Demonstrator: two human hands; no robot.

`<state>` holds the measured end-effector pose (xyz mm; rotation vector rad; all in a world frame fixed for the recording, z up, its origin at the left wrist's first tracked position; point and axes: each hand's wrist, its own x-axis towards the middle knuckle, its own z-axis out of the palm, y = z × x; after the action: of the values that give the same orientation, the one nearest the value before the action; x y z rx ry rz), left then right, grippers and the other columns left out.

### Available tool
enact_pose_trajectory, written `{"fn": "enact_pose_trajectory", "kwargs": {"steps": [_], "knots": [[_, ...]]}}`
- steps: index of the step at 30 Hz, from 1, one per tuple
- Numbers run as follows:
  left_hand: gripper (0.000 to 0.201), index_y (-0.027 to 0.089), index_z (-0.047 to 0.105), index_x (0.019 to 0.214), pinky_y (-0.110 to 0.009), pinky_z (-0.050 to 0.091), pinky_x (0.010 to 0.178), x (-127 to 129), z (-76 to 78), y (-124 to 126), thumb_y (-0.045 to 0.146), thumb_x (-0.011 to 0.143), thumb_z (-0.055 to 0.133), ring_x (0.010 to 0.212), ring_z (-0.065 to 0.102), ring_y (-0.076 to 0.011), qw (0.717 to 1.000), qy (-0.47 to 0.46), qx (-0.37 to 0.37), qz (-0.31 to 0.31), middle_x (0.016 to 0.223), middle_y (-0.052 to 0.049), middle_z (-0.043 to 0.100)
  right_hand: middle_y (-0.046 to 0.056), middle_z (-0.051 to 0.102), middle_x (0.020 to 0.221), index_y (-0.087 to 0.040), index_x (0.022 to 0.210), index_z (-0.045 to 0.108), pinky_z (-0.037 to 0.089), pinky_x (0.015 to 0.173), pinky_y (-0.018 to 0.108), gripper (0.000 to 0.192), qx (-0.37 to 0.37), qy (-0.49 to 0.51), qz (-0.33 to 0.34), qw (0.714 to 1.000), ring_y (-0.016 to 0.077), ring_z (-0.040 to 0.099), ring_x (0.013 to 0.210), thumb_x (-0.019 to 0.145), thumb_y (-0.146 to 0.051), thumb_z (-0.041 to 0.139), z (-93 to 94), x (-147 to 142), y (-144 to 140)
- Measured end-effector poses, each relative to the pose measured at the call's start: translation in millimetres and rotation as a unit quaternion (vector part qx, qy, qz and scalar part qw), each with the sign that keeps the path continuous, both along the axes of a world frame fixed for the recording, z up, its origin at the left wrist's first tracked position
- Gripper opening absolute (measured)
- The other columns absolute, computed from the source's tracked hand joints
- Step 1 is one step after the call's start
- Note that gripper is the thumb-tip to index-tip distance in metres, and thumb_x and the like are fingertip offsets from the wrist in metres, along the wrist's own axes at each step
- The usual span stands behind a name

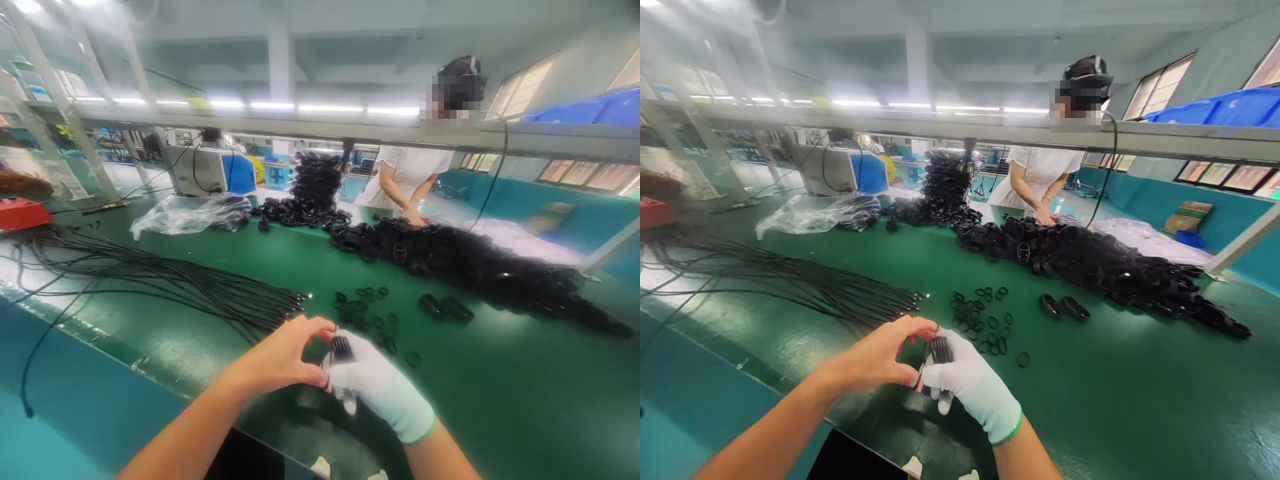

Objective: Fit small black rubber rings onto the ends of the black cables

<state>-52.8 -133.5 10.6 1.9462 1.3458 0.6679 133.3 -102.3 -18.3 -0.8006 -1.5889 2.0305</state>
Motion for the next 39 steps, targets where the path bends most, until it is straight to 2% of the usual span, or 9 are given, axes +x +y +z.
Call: {"fn": "enact_pose_trajectory", "kwargs": {"steps": [6,11,15,20,23,26,32,36,39], "knots": [[0.054,0.027,0.056,0.111,-0.028,0.043,0.078,18.1,5.3,-8.4,0.033,0.060,0.073,0.094,0.054,-0.0210,0.997,0.080,-0.018,-0.010,0.101,-0.002,0.059,-0.003,0.058,0.067,-0.016,0.122,0.043,0.040,0.037,0.021,0.066,0.061,-0.132,-0.036,0.989,0.0094,0.049,0.045,0.059,-0.012,0.062,-7.9,-9.0,-5.3],[0.047,0.020,0.060,0.092,-0.029,0.044,0.061,22.7,16.3,0.3,0.044,0.053,0.074,0.080,0.057,-0.0240,0.974,0.224,-0.037,-0.008,0.086,-0.005,0.060,0.008,0.064,0.098,-0.014,0.139,0.025,0.051,0.073,0.032,0.086,0.235,-0.127,-0.098,0.959,0.0207,0.061,0.084,0.062,-0.016,0.064,-19.5,-9.6,-9.0],[0.023,0.019,0.064,0.085,-0.024,0.043,0.054,4.8,8.1,19.4,0.031,0.067,0.061,0.065,0.058,-0.0164,0.975,0.135,-0.149,-0.098,0.079,-0.002,0.065,0.003,0.064,0.089,-0.021,0.117,0.054,0.051,0.070,0.030,0.052,0.260,-0.149,-0.122,0.946,0.0189,0.061,0.079,0.066,-0.019,0.065,-14.9,-7.1,-8.2],[0.020,0.019,0.063,0.062,-0.022,0.040,0.052,7.6,-9.5,14.2,0.015,0.071,0.045,0.054,0.054,-0.0125,0.991,0.066,-0.107,-0.049,0.061,0.001,0.063,0.004,0.060,0.097,-0.023,0.098,0.054,0.041,0.037,0.022,0.039,0.076,0.003,-0.032,0.997,0.0103,0.054,0.049,0.063,-0.019,0.070,-2.6,5.1,-6.9],[0.017,0.018,0.061,0.060,-0.023,0.041,0.049,12.4,-5.1,3.7,0.017,0.072,0.049,0.050,0.054,-0.0124,0.985,0.014,-0.165,-0.045,0.058,0.000,0.063,0.001,0.063,0.074,-0.023,0.100,0.048,0.035,0.033,0.019,0.044,-0.014,0.150,0.051,0.987,0.0095,0.049,0.037,0.063,-0.026,0.072,-6.2,10.4,-6.2],[0.013,0.015,0.062,0.074,-0.025,0.047,0.052,10.9,8.3,0.9,0.027,0.075,0.057,0.053,0.058,-0.0124,0.959,-0.181,-0.218,0.014,0.067,-0.002,0.065,-0.001,0.062,0.061,-0.023,0.108,0.044,0.032,0.034,0.017,0.050,-0.029,0.223,0.061,0.972,0.0094,0.048,0.036,0.068,-0.034,0.070,-15.1,9.3,-5.4],[0.022,0.013,0.061,0.094,-0.032,0.050,0.074,18.0,16.4,1.7,0.019,0.073,0.062,0.076,0.061,-0.0154,0.909,-0.380,-0.156,0.065,0.091,-0.007,0.064,0.001,0.064,0.065,-0.021,0.118,0.041,0.033,0.038,0.016,0.055,-0.025,0.250,0.042,0.967,0.0089,0.051,0.040,0.070,-0.025,0.066,-17.8,3.4,-4.8],[0.036,0.023,0.063,0.108,-0.036,0.043,0.092,25.5,18.2,-3.5,0.013,0.073,0.058,0.099,0.055,-0.0192,0.980,-0.190,0.022,0.063,0.111,-0.004,0.060,-0.002,0.061,0.058,-0.015,0.114,0.049,0.034,0.037,0.017,0.051,-0.032,0.196,0.033,0.980,0.0085,0.049,0.038,0.067,-0.021,0.068,-13.1,2.4,-4.3],[0.032,0.023,0.070,0.094,-0.033,0.040,0.093,30.7,17.3,-3.1,0.008,0.069,0.055,0.098,0.054,-0.0198,0.991,-0.067,0.107,0.046,0.099,-0.002,0.064,-0.001,0.056,0.048,-0.010,0.087,0.059,0.033,0.037,0.018,0.035,-0.049,0.173,0.051,0.982,0.0087,0.047,0.037,0.064,-0.032,0.075,-16.5,0.7,-3.7]]}}
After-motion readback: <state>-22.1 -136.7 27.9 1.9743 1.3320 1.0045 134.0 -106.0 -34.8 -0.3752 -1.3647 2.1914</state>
